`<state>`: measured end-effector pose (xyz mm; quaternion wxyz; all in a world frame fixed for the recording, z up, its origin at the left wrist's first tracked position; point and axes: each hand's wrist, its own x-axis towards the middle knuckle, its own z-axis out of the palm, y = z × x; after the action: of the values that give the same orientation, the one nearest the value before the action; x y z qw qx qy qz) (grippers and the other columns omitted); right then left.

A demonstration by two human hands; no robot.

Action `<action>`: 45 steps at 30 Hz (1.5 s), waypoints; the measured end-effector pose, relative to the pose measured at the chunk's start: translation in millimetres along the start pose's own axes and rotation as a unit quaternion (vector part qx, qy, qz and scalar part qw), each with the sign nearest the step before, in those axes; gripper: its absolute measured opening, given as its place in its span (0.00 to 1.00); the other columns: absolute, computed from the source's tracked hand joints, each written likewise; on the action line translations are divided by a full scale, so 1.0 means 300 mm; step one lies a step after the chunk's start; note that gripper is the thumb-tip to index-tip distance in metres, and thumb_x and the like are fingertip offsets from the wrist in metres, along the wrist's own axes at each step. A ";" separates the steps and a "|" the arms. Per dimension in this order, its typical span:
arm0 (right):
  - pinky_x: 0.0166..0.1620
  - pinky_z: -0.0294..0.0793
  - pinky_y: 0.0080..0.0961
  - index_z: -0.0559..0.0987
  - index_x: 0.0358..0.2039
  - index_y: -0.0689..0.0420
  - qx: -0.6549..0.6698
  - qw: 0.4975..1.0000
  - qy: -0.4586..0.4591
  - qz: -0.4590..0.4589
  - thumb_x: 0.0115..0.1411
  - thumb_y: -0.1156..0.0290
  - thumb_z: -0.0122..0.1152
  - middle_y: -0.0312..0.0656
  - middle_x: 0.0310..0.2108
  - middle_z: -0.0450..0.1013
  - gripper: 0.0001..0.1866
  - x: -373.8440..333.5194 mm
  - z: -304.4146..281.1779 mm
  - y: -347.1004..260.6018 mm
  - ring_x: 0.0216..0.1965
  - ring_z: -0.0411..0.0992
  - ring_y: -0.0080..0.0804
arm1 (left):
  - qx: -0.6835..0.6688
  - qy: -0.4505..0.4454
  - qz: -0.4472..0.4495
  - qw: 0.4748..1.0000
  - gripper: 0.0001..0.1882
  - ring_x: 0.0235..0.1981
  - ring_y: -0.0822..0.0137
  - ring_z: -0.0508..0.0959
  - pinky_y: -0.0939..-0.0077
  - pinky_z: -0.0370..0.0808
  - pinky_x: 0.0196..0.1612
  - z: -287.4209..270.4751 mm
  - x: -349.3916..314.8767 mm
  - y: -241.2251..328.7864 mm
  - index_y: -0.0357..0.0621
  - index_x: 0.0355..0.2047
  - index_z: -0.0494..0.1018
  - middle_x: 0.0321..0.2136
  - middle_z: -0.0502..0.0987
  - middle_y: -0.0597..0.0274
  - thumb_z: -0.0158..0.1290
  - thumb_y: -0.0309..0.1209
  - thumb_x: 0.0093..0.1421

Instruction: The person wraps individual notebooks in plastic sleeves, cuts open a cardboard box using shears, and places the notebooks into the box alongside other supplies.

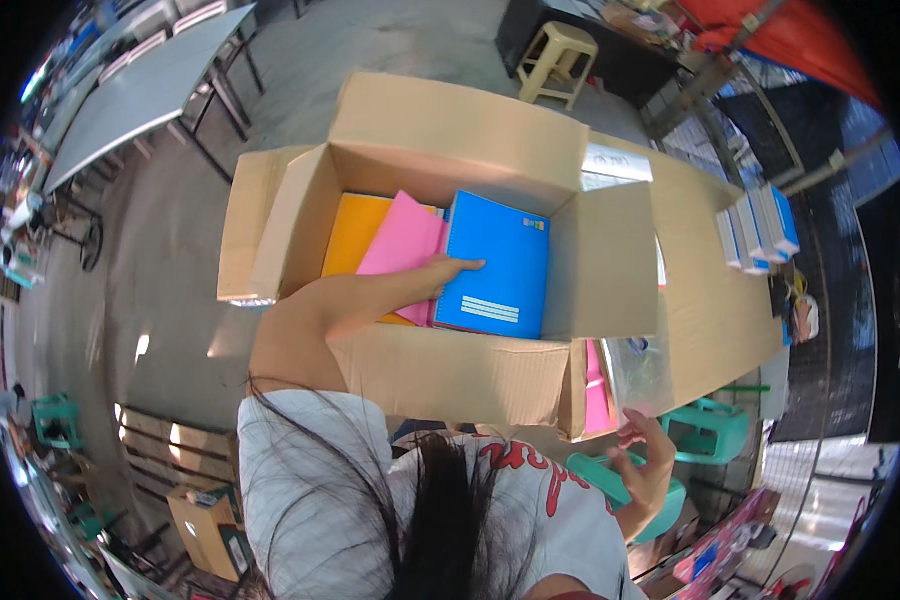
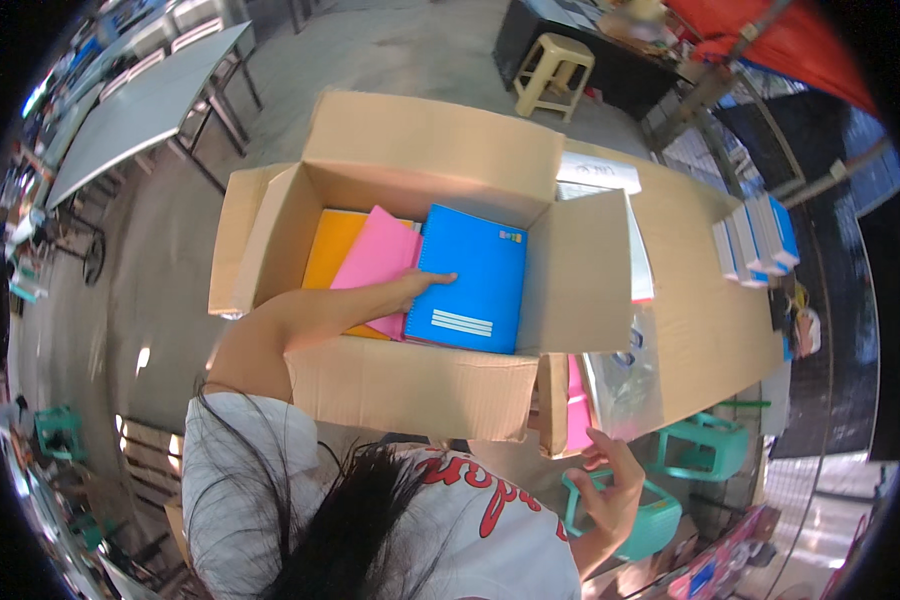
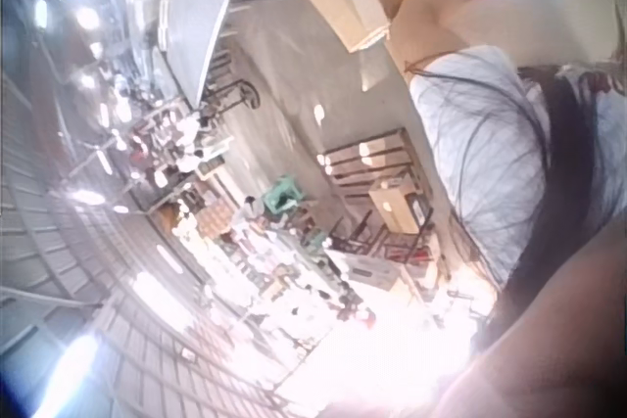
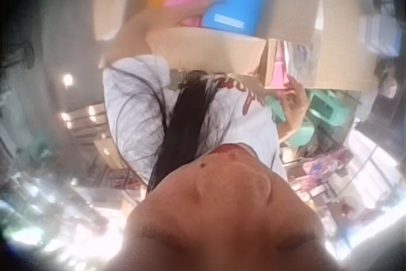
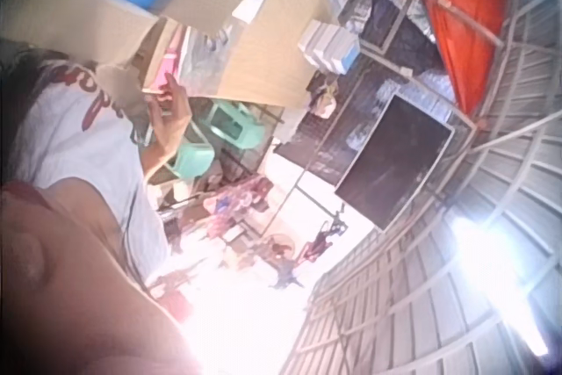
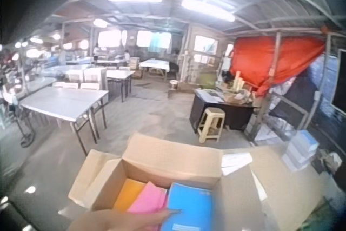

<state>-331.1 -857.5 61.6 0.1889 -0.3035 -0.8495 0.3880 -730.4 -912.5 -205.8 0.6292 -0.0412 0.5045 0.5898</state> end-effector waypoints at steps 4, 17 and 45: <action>0.34 0.72 0.24 0.78 0.46 0.63 -0.003 0.999 -0.012 -0.043 0.39 0.73 0.73 0.43 0.27 0.73 0.29 0.026 0.016 -0.007 0.29 0.72 0.31 | 0.010 0.042 0.042 0.998 0.39 0.52 0.44 0.73 0.45 0.72 0.54 0.109 -0.197 0.100 0.33 0.60 0.59 0.54 0.69 0.40 0.65 0.35 0.53; 0.62 0.59 0.42 0.55 0.65 0.65 0.640 0.749 -0.162 0.051 0.52 0.24 0.44 0.54 0.62 0.58 0.58 0.322 -0.159 0.422 0.62 0.59 0.41 | 0.015 -0.118 0.335 0.935 0.36 0.54 0.49 0.72 0.50 0.69 0.57 0.737 -0.879 0.056 0.38 0.63 0.54 0.57 0.67 0.47 0.55 0.42 0.62; 0.51 0.75 0.40 0.67 0.54 0.70 0.472 0.873 0.028 0.124 0.50 0.66 0.69 0.54 0.47 0.73 0.34 0.423 -2.196 1.903 0.45 0.75 0.43 | 0.036 -0.294 0.111 0.949 0.35 0.53 0.57 0.73 0.60 0.71 0.56 2.968 0.597 -0.528 0.37 0.59 0.61 0.54 0.71 0.47 0.56 0.46 0.59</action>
<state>151.8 -120.8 44.2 0.2837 -0.2921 -0.5153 0.7541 -121.0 -258.4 19.8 0.6813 0.2133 0.3196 0.6231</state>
